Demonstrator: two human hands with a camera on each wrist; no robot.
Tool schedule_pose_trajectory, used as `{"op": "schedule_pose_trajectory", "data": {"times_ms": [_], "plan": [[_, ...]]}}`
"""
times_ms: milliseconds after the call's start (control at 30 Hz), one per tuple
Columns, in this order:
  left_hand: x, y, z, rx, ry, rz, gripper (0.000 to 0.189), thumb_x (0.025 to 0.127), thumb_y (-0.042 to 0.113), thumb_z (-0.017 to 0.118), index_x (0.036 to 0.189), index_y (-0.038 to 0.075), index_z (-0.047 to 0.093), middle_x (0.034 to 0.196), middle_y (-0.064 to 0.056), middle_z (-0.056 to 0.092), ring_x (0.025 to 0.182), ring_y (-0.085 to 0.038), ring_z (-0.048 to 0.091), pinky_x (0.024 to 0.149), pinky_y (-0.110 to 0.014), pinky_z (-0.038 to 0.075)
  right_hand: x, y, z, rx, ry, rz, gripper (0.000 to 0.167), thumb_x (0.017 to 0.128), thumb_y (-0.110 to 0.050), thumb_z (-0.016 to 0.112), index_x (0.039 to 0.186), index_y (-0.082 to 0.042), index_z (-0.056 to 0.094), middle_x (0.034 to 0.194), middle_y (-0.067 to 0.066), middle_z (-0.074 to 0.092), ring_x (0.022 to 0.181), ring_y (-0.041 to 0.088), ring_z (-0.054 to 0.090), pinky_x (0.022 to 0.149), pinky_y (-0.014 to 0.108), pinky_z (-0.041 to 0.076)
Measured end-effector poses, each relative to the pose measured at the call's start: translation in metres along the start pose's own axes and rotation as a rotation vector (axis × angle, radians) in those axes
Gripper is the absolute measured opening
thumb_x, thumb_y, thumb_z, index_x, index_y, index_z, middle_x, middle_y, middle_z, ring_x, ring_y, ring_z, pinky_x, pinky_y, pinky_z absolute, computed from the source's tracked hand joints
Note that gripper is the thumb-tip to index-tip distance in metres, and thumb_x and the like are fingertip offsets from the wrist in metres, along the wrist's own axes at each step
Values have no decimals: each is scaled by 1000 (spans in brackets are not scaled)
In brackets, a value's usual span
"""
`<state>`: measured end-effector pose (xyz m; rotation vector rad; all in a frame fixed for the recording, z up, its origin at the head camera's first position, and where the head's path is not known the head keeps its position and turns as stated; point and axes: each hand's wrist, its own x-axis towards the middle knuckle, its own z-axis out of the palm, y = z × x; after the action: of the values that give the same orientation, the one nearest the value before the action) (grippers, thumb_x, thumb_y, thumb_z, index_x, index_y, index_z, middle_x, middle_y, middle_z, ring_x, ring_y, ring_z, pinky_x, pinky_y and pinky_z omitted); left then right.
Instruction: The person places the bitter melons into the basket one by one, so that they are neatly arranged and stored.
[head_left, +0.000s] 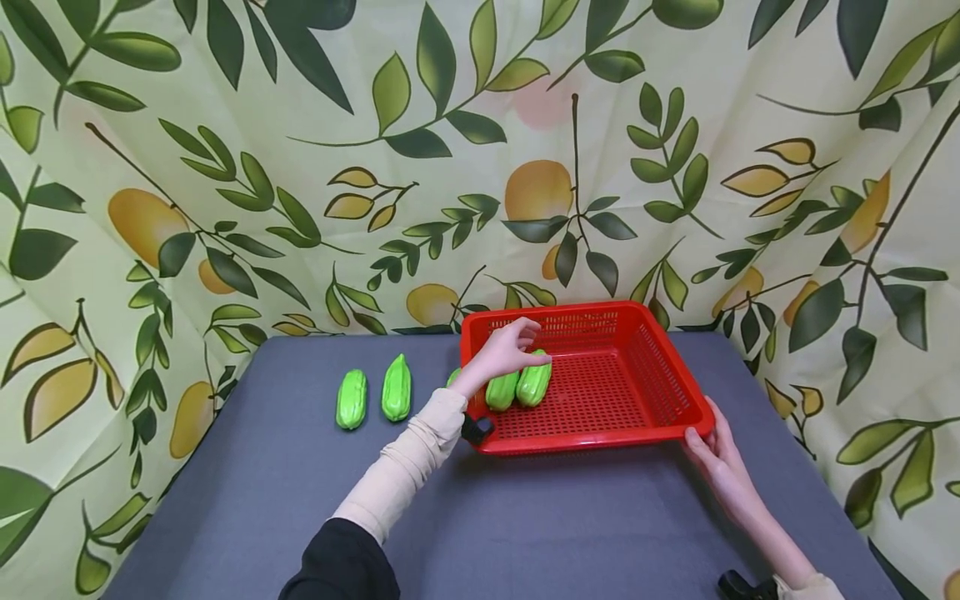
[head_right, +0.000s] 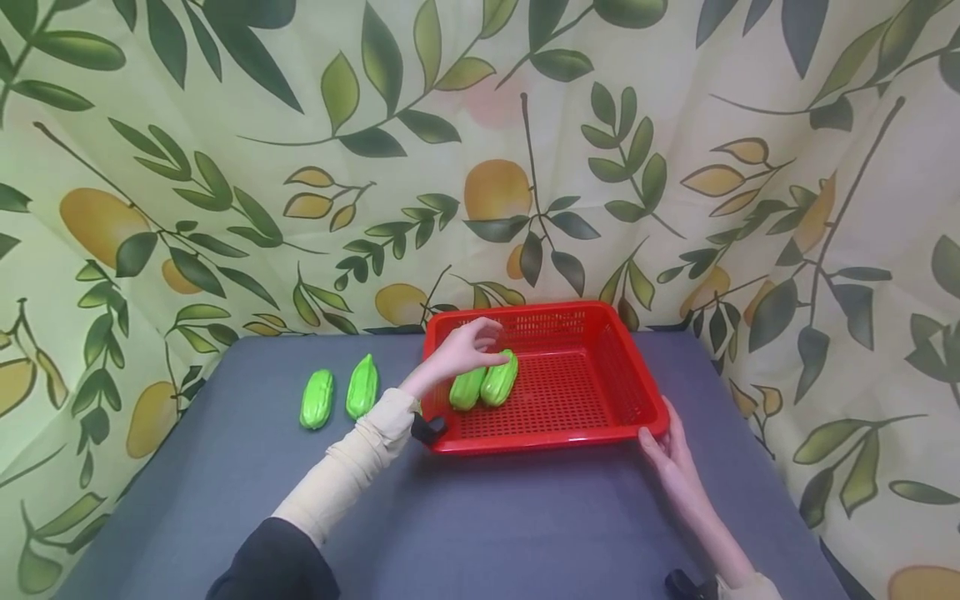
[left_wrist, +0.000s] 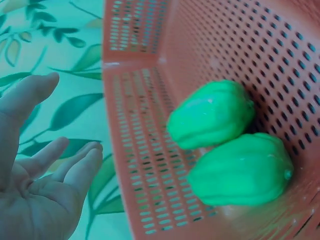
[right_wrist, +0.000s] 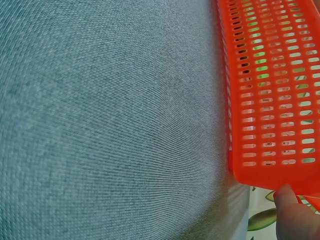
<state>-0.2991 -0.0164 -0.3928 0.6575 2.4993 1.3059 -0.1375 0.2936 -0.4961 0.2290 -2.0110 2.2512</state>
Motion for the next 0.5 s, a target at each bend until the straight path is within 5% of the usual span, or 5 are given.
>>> {"op": "schedule_pose_trajectory", "data": {"times_ms": [500], "plan": [[-36,5,-25,-245,209,115,58,83,16,73,134,4,46,131,-15,54,126,-29,53,105,-36,43,1,1,1,23,-9,-27,69,100,-5,38,151,-7,-8,132,-16,38,114,-13,49,87,7,46]]}}
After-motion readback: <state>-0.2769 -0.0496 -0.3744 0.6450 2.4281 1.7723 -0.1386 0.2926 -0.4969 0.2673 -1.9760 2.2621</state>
